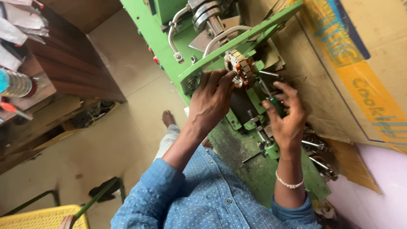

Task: The person uses a screwdriver to adjust and tighten components on a green industrial machine. They then operate the machine's control panel to test the assembly.

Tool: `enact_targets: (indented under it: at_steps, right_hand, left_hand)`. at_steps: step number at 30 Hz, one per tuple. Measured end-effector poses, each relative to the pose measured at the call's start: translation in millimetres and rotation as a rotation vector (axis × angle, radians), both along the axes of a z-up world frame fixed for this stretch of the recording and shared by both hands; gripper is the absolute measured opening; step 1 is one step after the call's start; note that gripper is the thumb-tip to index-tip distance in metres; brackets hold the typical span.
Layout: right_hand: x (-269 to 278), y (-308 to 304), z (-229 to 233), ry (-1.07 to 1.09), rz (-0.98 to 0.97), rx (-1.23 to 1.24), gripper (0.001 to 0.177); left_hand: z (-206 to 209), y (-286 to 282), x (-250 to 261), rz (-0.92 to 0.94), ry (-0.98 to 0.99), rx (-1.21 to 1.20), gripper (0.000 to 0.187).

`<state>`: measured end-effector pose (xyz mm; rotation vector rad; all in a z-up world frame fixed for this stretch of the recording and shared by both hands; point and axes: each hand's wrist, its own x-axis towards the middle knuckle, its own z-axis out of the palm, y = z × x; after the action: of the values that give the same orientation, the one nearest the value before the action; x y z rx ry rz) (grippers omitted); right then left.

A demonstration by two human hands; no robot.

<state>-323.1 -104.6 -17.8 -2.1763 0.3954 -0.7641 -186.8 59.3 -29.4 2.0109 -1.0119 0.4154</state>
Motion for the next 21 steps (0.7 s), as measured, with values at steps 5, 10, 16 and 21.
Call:
enact_targets:
  at_steps: [5, 10, 16, 21]
  right_hand:
    - [13, 0, 2, 0.037, -0.016, -0.008, 0.033]
    - [22, -8, -1, 0.029, -0.01, 0.044, 0.032]
    - [26, -12, -14, 0.048, 0.003, 0.069, 0.033]
    - [21, -16, -26, 0.074, 0.008, 0.152, 0.031]
  left_hand:
    - [-8, -10, 4, 0.061, 0.009, 0.005, 0.028]
    - [-3, -20, 5, 0.16, 0.063, -0.012, 0.024]
    - [5, -31, 1, 0.238, 0.053, 0.183, 0.023]
    - [5, -36, -1, 0.242, 0.085, 0.267, 0.021]
